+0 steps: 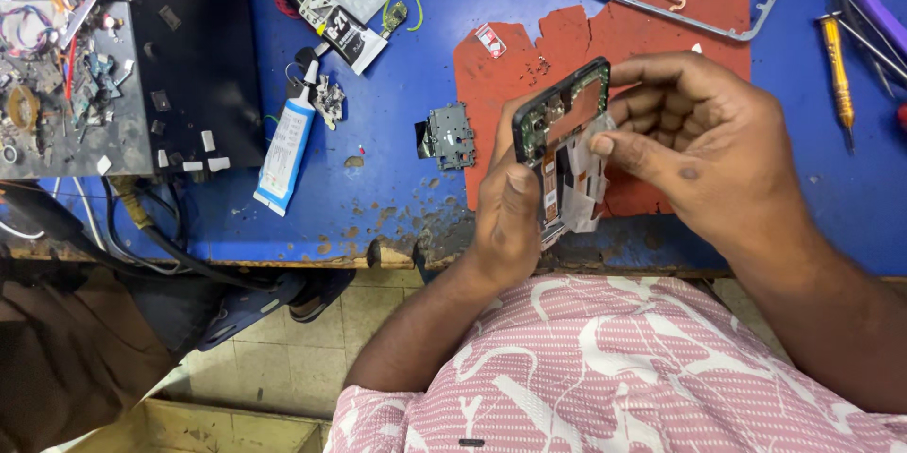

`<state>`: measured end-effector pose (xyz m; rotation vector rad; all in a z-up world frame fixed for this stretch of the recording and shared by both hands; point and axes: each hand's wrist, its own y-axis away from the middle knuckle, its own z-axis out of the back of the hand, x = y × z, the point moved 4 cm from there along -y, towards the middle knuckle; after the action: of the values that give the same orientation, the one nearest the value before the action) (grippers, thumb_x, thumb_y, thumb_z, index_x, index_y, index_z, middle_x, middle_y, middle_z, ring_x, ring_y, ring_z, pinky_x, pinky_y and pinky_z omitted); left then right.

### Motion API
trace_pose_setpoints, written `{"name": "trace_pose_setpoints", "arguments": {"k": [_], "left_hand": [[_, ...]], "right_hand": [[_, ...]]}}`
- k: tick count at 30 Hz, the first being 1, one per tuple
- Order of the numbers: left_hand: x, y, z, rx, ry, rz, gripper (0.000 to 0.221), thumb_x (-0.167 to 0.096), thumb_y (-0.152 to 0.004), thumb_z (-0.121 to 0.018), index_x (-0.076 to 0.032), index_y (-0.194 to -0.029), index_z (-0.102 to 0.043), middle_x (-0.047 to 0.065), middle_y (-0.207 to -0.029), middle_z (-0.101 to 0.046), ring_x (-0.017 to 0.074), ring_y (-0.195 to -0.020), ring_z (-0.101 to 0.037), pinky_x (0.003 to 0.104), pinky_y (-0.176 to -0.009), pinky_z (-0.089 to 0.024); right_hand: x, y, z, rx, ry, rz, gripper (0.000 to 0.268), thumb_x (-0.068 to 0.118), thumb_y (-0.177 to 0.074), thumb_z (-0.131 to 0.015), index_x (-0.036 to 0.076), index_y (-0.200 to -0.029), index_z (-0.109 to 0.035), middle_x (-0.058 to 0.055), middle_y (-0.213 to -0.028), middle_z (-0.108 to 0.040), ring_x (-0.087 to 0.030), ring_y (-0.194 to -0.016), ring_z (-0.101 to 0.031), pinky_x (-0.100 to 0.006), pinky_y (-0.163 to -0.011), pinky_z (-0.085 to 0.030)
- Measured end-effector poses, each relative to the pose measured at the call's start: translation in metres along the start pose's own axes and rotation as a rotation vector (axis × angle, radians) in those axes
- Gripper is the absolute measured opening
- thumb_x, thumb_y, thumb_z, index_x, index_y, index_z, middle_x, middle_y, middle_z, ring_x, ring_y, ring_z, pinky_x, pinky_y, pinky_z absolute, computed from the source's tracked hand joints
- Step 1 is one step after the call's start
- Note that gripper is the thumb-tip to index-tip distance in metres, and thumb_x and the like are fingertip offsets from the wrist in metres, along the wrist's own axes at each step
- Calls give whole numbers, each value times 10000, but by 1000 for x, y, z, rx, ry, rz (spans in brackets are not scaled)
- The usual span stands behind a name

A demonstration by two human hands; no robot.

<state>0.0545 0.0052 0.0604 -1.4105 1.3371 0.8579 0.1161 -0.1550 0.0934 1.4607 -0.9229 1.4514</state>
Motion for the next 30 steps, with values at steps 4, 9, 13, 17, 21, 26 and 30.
{"name": "trace_pose_setpoints", "arguments": {"k": [4,9,13,17,21,26,30], "left_hand": [[8,2,6,-57,-16,98,826,-624,-1065,-305,45,-1530,-439,185,-1376,-462,211,-1047,-595,355,-883,-535],[31,15,14,-140,22,29,702,-559,-1183,-331,71,-1451,-490,160,-1358,-596,195,-1219,-587,340,-1094,-483],[48,22,16,-135,189,119,677,-551,-1144,-364,41,-1447,-491,125,-1291,-651,189,-1147,-646,351,-1008,-552],[47,19,15,-164,259,160,667,-548,-1158,-364,62,-1384,-511,158,-1197,-671,216,-1038,-674,372,-959,-574],[42,16,14,-191,427,266,692,-563,-1128,-345,60,-1376,-517,186,-1143,-707,272,-966,-736,393,-863,-625],[54,17,20,-295,427,189,600,-527,-1147,-381,36,-1290,-530,147,-1117,-690,220,-958,-695,353,-863,-590],[68,21,21,-331,344,72,520,-476,-1251,-422,23,-1147,-527,68,-1031,-605,127,-916,-568,287,-877,-524]], "right_hand": [[-3,6,4,-37,40,15,362,-47,-929,-755,-50,-1275,-651,-88,-1070,-703,-114,-977,-700,-241,-900,-610],[-9,7,2,-53,48,87,306,-57,-971,-774,-36,-1245,-639,-86,-1058,-701,-91,-970,-684,-223,-909,-590],[-20,1,2,-92,15,107,320,-38,-983,-784,15,-1193,-548,-49,-1025,-651,-68,-927,-660,-207,-865,-578],[-26,-4,2,-80,37,103,332,-42,-982,-776,29,-1182,-520,-59,-1057,-637,-96,-969,-663,-228,-882,-588],[-12,-2,12,-110,0,143,286,-29,-994,-741,46,-1154,-517,-59,-1086,-653,-92,-1003,-680,-234,-963,-598],[-2,18,-3,-77,170,115,297,-54,-934,-738,1,-1157,-551,-102,-1077,-670,-127,-976,-676,-263,-868,-595],[-7,23,-19,39,188,73,354,-43,-868,-769,-7,-1153,-562,-115,-1037,-679,-128,-937,-689,-255,-807,-616]]}}
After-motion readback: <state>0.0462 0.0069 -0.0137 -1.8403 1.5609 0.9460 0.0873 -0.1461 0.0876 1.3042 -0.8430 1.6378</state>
